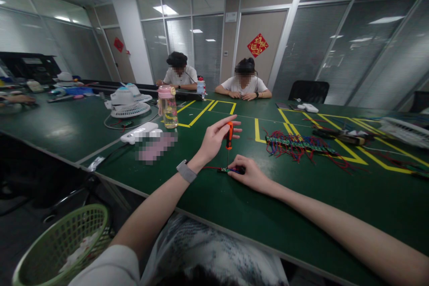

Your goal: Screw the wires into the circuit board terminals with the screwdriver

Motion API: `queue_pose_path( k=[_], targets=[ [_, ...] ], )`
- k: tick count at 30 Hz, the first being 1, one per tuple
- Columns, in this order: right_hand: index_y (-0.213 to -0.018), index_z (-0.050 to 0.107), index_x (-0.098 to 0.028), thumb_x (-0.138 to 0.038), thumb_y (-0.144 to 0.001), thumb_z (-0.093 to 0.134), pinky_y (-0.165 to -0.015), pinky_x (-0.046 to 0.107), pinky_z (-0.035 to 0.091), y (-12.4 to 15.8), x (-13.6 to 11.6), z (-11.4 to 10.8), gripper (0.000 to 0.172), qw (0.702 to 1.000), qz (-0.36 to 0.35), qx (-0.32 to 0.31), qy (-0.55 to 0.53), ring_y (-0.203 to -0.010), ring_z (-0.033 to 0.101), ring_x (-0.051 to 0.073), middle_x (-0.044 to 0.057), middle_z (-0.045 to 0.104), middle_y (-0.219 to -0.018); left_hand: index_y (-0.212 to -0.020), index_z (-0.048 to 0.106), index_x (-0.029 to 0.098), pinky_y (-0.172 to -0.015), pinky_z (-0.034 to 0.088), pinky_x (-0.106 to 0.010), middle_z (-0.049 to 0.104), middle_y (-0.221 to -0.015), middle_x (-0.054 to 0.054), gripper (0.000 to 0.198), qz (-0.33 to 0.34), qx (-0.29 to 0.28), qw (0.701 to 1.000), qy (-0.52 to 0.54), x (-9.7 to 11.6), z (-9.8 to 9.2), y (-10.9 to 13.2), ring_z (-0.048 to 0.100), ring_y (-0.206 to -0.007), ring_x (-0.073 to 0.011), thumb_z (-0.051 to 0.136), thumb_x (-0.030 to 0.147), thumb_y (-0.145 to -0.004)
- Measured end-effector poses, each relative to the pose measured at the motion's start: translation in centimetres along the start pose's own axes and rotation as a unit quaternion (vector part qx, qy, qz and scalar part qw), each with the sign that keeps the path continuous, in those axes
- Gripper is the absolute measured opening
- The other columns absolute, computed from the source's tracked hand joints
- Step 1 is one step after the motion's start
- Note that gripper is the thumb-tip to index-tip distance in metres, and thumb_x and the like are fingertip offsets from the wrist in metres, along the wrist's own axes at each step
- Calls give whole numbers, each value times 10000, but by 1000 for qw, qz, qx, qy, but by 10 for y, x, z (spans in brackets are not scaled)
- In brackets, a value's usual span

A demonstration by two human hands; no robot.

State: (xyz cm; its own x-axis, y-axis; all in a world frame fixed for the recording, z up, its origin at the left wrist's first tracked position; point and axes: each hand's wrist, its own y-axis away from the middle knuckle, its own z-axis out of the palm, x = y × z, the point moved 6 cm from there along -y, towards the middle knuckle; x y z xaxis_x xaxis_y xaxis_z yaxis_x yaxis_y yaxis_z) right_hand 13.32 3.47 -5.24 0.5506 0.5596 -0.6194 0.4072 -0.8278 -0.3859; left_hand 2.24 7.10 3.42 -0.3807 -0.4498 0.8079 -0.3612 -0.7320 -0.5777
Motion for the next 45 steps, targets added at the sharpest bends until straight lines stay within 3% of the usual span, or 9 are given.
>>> queue_pose_path(
  k=[6, 9, 13, 18, 21, 29, 37, 40, 45],
  targets=[
    [-815, 700, -156, -171, -770, 651, -639, 268, 436, 0, 1, 0, 68, 1000, -2, 0, -1, -695, 542, 141, 23, 555, -765, -1026, 686, 181, -759, 508, -255, 641, -1013, -64, 306, 51, 46, 986, -153, 10, -4, 3, 618, -849, -143, 696, 310, -748],
    [-811, 696, -154, -166, -764, 654, -631, 264, 435, 0, 2, 1, 64, 1000, -3, 2, -1, -689, 540, 138, 21, 552, -761, -1074, 673, 195, -836, 508, -296, 597, -1189, -90, 287, 38, 18, 996, -84, 5, -3, 1, 609, -1018, -198, 569, 335, -846],
    [-807, 692, -156, -160, -759, 655, -622, 258, 434, 0, 2, 1, 61, 1000, -3, 5, -1, -677, 536, 132, 18, 553, -758, -1195, 595, 184, -798, 543, -373, 614, -1195, -122, 374, -13, -14, 1000, 25, -4, 2, 1, 655, -952, -226, 526, 348, -866],
    [-801, 694, -158, -162, -764, 652, -631, 263, 436, 0, 1, 1, 55, 1000, -5, 5, -4, -688, 538, 136, 20, 554, -762, -1031, 668, 173, -689, 525, -267, 653, -931, -55, 330, 40, 52, 992, -111, 8, -5, 3, 617, -744, -128, 707, 317, -737],
    [-803, 695, -152, -158, -764, 650, -634, 266, 435, 0, 1, 1, 60, 1000, -3, 3, -3, -691, 541, 140, 24, 554, -765, -941, 700, 185, -739, 499, -239, 597, -975, -46, 284, 83, 76, 976, -186, 15, -7, 4, 585, -814, -119, 753, 309, -692],
    [-818, 693, -151, -169, -767, 652, -639, 271, 440, 0, 0, 0, 68, 1000, -7, 2, -1, -695, 547, 144, 28, 562, -774, -1233, 551, 208, -794, 543, -371, 569, -1243, -126, 401, -29, -10, 997, 67, -10, 3, 0, 648, -945, -214, 465, 415, -901],
    [-818, 697, -141, -163, -770, 649, -638, 265, 432, 0, 1, 1, 71, 1000, 2, -2, 2, -695, 539, 142, 31, 555, -775, -1045, 661, 183, -644, 507, -230, 603, -867, -23, 335, 40, 48, 992, -113, 5, -3, 3, 588, -714, -108, 713, 302, -736],
    [-814, 696, -137, -154, -771, 647, -644, 262, 429, 0, 0, 1, 67, 1000, -1, -3, 0, -698, 538, 141, 28, 550, -769, -1043, 682, 199, -741, 499, -231, 583, -997, -50, 261, 65, 58, 984, -158, 9, -5, 3, 579, -871, -132, 625, 309, -813],
    [-814, 695, -141, -154, -769, 647, -637, 260, 428, 0, 0, 1, 67, 1000, -2, -2, -3, -695, 537, 141, 26, 547, -765, -1192, 598, 215, -804, 535, -351, 565, -1233, -86, 335, 24, -1, 1000, -6, 0, 1, 1, 627, -976, -202, 486, 301, -888]
  ],
)
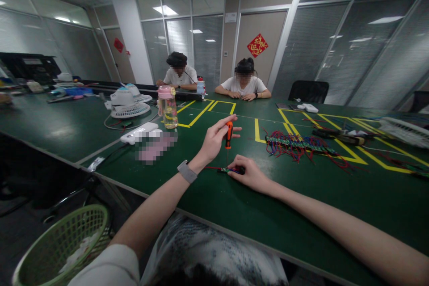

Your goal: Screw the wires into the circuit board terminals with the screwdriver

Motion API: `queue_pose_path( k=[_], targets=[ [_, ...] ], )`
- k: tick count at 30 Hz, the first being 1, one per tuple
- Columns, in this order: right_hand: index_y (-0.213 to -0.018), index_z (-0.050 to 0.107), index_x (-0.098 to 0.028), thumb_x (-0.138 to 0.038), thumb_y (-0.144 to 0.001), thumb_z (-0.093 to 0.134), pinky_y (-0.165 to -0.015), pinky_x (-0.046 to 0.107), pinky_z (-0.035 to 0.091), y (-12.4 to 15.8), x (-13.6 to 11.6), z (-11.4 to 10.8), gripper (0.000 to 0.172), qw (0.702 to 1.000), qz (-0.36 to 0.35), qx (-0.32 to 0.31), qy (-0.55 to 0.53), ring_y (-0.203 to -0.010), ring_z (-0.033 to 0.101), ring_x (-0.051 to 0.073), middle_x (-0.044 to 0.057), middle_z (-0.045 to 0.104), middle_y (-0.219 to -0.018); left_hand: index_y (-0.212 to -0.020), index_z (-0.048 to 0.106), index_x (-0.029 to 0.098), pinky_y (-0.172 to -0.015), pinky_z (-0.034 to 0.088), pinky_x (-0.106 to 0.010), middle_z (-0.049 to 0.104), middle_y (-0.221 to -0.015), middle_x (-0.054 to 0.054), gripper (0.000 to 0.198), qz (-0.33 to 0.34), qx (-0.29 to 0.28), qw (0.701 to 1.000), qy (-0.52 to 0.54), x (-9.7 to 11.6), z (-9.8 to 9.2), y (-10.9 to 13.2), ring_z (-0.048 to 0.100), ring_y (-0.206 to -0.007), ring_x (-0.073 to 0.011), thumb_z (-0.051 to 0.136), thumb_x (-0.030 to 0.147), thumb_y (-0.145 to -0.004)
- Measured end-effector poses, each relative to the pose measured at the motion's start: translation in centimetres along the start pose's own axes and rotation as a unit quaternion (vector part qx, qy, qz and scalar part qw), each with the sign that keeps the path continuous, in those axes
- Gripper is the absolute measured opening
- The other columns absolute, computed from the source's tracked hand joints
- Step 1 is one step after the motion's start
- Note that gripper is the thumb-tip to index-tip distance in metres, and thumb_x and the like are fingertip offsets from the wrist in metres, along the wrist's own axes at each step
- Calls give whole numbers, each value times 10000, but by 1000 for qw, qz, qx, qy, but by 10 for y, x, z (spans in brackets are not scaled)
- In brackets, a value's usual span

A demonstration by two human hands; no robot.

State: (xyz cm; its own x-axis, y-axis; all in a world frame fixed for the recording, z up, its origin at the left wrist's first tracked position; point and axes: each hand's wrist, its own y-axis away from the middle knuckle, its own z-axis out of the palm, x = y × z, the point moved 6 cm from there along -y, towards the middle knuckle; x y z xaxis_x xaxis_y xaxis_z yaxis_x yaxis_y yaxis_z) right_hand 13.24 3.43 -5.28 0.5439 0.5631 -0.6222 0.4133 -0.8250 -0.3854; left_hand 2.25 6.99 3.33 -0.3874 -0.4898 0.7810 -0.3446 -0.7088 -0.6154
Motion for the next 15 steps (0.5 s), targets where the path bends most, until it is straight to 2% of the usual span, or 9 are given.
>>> queue_pose_path(
  k=[2, 4, 7, 9, 12, 15],
  targets=[
    [-810, 693, -147, -161, -769, 649, -634, 261, 428, 0, 0, 0, 62, 1000, 1, 1, 0, -691, 537, 141, 25, 549, -768, -1203, 583, 201, -766, 542, -356, 620, -1146, -88, 358, -7, 8, 1000, -7, -1, 0, 0, 649, -897, -193, 544, 295, -860],
    [-808, 692, -147, -162, -768, 650, -633, 263, 429, 0, 1, 0, 60, 1000, 2, 2, 1, -688, 539, 141, 27, 551, -770, -1142, 619, 187, -729, 532, -311, 647, -1029, -70, 352, 13, 44, 996, -75, 3, -4, 0, 634, -832, -164, 635, 271, -801],
    [-809, 693, -143, -156, -768, 649, -640, 265, 432, 0, 1, 0, 62, 1000, 4, 1, 2, -695, 544, 143, 30, 554, -776, -971, 687, 188, -711, 497, -246, 609, -923, -31, 288, 59, 110, 971, -202, 12, -11, 2, 574, -783, -120, 747, 243, -695],
    [-809, 694, -143, -156, -768, 651, -645, 265, 434, 0, 1, 0, 61, 1000, 3, 1, 2, -703, 545, 144, 30, 554, -778, -922, 699, 190, -724, 491, -234, 582, -939, -33, 252, 71, 129, 962, -231, 15, -14, 2, 563, -818, -124, 756, 271, -690],
    [-815, 695, -146, -158, -769, 652, -645, 263, 433, 0, 1, 0, 63, 1000, 1, 1, 1, -704, 542, 142, 26, 550, -775, -1021, 674, 186, -743, 523, -264, 570, -1111, -80, 274, 43, 97, 985, -135, 9, -10, 0, 595, -916, -161, 619, 362, -819],
    [-818, 694, -144, -154, -770, 651, -645, 263, 431, 0, 2, 0, 65, 1000, -2, 2, -1, -703, 538, 140, 24, 547, -771, -1182, 583, 181, -742, 557, -324, 566, -1213, -117, 379, -12, 47, 999, 1, 1, -2, 0, 645, -877, -172, 472, 409, -901]
  ],
)
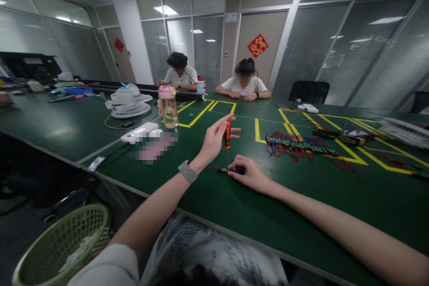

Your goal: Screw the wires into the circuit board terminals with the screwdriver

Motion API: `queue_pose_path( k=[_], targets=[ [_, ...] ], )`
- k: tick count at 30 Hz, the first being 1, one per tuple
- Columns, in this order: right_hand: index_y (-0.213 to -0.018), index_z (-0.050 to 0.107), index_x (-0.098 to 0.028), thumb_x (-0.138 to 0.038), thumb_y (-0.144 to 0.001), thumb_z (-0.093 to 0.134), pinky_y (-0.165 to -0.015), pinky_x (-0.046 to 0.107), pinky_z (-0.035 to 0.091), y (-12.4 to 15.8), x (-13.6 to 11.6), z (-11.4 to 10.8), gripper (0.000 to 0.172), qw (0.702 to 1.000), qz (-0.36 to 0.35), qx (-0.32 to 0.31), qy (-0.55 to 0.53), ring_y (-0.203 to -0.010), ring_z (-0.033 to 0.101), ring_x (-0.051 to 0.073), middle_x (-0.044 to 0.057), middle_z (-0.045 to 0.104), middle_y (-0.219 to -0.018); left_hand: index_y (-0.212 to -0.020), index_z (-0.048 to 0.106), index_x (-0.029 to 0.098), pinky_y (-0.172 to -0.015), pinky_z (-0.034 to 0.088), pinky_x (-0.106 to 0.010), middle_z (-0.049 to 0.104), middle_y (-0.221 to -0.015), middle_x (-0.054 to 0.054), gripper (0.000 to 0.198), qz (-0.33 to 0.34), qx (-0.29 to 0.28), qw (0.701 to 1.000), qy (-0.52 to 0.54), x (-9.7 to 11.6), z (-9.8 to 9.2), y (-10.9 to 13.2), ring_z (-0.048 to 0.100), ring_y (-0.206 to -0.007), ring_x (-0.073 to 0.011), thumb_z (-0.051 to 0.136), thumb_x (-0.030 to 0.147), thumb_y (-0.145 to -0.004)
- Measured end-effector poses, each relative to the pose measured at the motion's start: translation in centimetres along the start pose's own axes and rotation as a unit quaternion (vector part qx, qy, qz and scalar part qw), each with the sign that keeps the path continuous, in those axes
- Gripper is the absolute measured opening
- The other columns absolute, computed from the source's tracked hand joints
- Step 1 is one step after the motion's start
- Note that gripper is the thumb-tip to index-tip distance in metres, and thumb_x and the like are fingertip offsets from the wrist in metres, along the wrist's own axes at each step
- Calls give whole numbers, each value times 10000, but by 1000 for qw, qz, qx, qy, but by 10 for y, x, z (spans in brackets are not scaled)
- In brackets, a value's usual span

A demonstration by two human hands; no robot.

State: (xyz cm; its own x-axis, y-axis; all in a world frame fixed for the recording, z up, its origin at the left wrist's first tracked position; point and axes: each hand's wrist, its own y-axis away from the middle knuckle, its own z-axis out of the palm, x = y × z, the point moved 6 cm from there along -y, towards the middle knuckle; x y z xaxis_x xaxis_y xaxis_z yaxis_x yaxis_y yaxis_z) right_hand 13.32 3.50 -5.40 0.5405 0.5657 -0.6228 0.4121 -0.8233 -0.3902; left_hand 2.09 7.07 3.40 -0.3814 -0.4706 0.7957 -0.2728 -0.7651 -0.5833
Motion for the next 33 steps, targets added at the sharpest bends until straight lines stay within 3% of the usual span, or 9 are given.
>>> queue_pose_path(
  k=[3, 8, 12, 15, 17, 23, 25, 29, 33],
  targets=[
    [-817, 693, -139, -151, -769, 651, -643, 262, 431, 0, 0, 0, 65, 1000, 1, 1, -1, -699, 537, 139, 25, 547, -773, -1190, 565, 162, -710, 565, -322, 634, -1072, -101, 392, -10, 2, 1000, 17, 0, 2, 1, 661, -783, -155, 534, 388, -872],
    [-815, 695, -144, -159, -769, 651, -642, 263, 432, 0, 0, 0, 65, 1000, 2, -2, 4, -702, 542, 140, 27, 551, -776, -962, 656, 165, -542, 470, -196, 577, -676, 28, 275, 42, 34, 993, -109, 6, -5, 2, 551, -543, -70, 709, 319, -741],
    [-819, 697, -149, -166, -773, 650, -642, 260, 434, 0, -1, 0, 68, 1000, 3, -3, 5, -704, 548, 139, 26, 554, -779, -931, 689, 175, -591, 460, -190, 594, -821, -13, 227, 77, 46, 984, -151, 9, -9, 2, 541, -623, -66, 636, 356, -804],
    [-818, 696, -143, -160, -770, 651, -641, 260, 435, 0, -1, 0, 68, 1000, 2, -3, 4, -698, 548, 138, 29, 554, -778, -1118, 636, 176, -704, 523, -266, 611, -1031, -80, 342, 39, -8, 999, -36, 4, -3, 0, 618, -821, -138, 441, 364, -909],
    [-814, 695, -136, -154, -767, 652, -643, 262, 436, 0, -2, -1, 66, 1000, 2, -1, 3, -698, 547, 141, 32, 554, -775, -1189, 586, 171, -725, 546, -321, 610, -1100, -102, 364, 13, -33, 999, 22, 2, 1, 0, 640, -871, -177, 443, 345, -903],
    [-813, 692, -139, -163, -773, 647, -642, 267, 439, 0, -1, 0, 65, 1000, 2, -1, -1, -698, 545, 144, 33, 557, -778, -1012, 670, 167, -666, 518, -240, 636, -900, -42, 294, 45, 0, 993, -108, 11, 0, 3, 605, -737, -117, 697, 290, -746],
    [-809, 691, -143, -168, -773, 647, -639, 267, 439, 0, 0, 0, 62, 1000, 0, 1, -1, -694, 544, 143, 30, 556, -774, -973, 693, 183, -684, 502, -217, 617, -955, -45, 244, 61, 1, 988, -143, 13, -1, 3, 591, -795, -117, 689, 292, -754],
    [-809, 686, -149, -171, -772, 647, -635, 268, 442, 0, 0, -1, 58, 1000, -7, 5, 2, -687, 543, 141, 27, 554, -770, -1161, 623, 215, -794, 526, -293, 581, -1173, -85, 314, 20, -55, 997, -41, 4, 4, 2, 605, -980, -175, 477, 295, -894],
    [-810, 679, -156, -166, -767, 646, -637, 269, 444, 0, -1, -1, 55, 1000, -5, 2, 7, -686, 545, 139, 25, 559, -776, -1206, 578, 186, -742, 546, -315, 628, -1060, -86, 373, -5, -49, 998, -26, 1, 4, 2, 635, -861, -168, 561, 291, -849]
  ],
)
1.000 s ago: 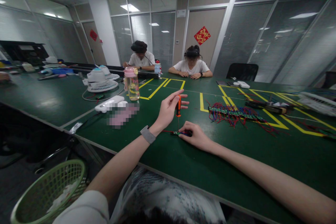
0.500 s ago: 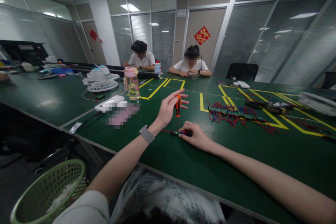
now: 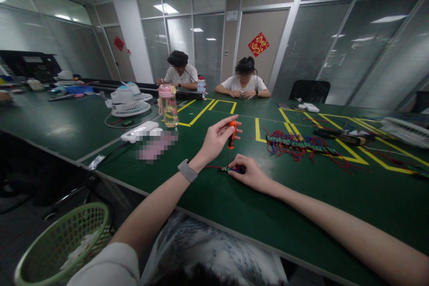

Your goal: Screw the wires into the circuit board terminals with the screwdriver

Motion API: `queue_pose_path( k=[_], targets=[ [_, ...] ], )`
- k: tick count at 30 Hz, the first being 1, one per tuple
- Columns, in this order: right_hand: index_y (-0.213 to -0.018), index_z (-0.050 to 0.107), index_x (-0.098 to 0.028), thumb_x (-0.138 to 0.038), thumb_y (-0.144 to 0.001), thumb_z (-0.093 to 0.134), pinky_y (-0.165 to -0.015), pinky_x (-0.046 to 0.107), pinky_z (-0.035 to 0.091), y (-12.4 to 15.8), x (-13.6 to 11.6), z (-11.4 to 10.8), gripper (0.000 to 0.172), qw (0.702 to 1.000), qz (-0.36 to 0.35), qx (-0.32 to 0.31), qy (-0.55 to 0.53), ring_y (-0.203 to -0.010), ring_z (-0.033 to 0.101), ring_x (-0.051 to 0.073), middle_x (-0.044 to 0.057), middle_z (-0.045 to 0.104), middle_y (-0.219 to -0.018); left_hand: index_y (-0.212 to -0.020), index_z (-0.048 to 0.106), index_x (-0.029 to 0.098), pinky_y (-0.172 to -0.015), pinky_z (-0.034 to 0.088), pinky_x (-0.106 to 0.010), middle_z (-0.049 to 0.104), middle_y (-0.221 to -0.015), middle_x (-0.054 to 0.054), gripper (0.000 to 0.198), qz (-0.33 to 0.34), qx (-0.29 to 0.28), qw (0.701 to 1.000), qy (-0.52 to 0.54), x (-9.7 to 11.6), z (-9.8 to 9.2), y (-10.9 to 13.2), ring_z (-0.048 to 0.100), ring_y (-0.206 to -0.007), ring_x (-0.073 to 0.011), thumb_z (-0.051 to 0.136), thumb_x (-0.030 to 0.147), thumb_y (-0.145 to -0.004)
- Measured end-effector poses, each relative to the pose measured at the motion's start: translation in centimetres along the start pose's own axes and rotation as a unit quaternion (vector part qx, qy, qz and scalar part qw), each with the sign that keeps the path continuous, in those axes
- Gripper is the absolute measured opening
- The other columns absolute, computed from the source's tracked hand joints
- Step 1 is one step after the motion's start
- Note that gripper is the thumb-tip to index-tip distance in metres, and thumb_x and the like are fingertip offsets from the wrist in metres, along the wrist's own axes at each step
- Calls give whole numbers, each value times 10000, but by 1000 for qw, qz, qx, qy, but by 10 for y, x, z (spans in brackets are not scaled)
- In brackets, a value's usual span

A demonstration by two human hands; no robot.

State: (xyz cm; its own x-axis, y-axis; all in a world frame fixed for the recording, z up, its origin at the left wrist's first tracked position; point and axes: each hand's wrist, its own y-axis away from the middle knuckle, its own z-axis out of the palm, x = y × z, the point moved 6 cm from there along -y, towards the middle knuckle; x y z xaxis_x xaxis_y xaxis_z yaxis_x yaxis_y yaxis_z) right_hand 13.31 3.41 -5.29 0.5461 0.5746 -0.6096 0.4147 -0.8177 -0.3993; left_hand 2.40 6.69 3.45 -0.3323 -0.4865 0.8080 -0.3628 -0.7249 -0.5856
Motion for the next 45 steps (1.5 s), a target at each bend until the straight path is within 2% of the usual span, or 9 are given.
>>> queue_pose_path(
  k=[5, 11, 17, 23, 29, 32, 35, 41, 45],
  targets=[
    [-845, 675, -154, -159, -768, 635, -650, 267, 441, 0, -1, 0, 88, 1000, -3, -2, 2, -696, 544, 139, 24, 558, -781, -1023, 678, 203, -736, 503, -229, 586, -983, -47, 282, 60, 35, 989, -132, 11, -4, 2, 578, -840, -124, 687, 293, -757],
    [-907, 654, -152, -147, -757, 632, -635, 259, 426, -1, -1, 0, 151, 1000, 1, 1, 9, -682, 530, 134, 10, 548, -761, -1176, 602, 191, -705, 544, -295, 613, -1045, -79, 336, 16, -3, 1000, -14, 4, 0, 1, 628, -826, -154, 497, 316, -883],
    [-863, 627, -166, -150, -759, 628, -639, 257, 426, 0, -1, 1, 105, 1000, -11, 4, 5, -685, 523, 131, 7, 553, -765, -986, 694, 206, -757, 500, -246, 568, -996, -50, 241, 65, 54, 986, -147, 12, -6, 3, 574, -883, -142, 676, 300, -765],
    [-859, 625, -167, -150, -757, 620, -639, 262, 430, 0, -3, 0, 104, 1000, -16, 3, 5, -685, 522, 136, 14, 566, -772, -1206, 586, 216, -717, 551, -322, 602, -1076, -76, 358, -13, -27, 999, 19, -1, 2, 1, 643, -861, -177, 474, 333, -887],
    [-851, 627, -166, -151, -761, 612, -648, 265, 432, 0, -3, 0, 93, 1000, -13, 2, 3, -688, 529, 138, 12, 563, -767, -1019, 686, 200, -765, 503, -244, 577, -1011, -51, 261, 48, 38, 990, -127, 10, -4, 3, 587, -858, -131, 660, 295, -778],
    [-838, 627, -162, -150, -762, 612, -645, 265, 430, 0, -4, -1, 78, 1000, -12, 2, 0, -685, 526, 137, 14, 559, -762, -1112, 655, 223, -826, 507, -286, 556, -1142, -71, 287, 32, 5, 998, -57, 5, -2, 1, 601, -947, -157, 525, 306, -869],
    [-837, 629, -160, -149, -762, 616, -645, 265, 431, 0, -4, -1, 76, 1000, -8, 1, -3, -690, 525, 138, 18, 569, -769, -1198, 598, 206, -795, 535, -332, 609, -1089, -82, 344, 2, -23, 1000, 20, 1, 2, 0, 631, -897, -170, 478, 307, -893],
    [-820, 636, -162, -140, -755, 622, -646, 263, 430, 0, -3, -1, 70, 1000, -8, 5, -5, -685, 532, 136, 14, 574, -759, -1027, 685, 203, -740, 508, -235, 610, -1015, -53, 260, 44, 19, 993, -106, 10, -2, 2, 592, -851, -131, 652, 300, -788],
    [-797, 635, -162, -144, -745, 632, -635, 260, 432, 0, -2, -1, 55, 1000, -3, 8, -8, -678, 537, 135, 15, 576, -757, -1137, 638, 221, -768, 528, -284, 587, -1160, -83, 311, 18, -19, 999, -27, 5, 2, 0, 624, -942, -178, 542, 334, -863]
  ],
)
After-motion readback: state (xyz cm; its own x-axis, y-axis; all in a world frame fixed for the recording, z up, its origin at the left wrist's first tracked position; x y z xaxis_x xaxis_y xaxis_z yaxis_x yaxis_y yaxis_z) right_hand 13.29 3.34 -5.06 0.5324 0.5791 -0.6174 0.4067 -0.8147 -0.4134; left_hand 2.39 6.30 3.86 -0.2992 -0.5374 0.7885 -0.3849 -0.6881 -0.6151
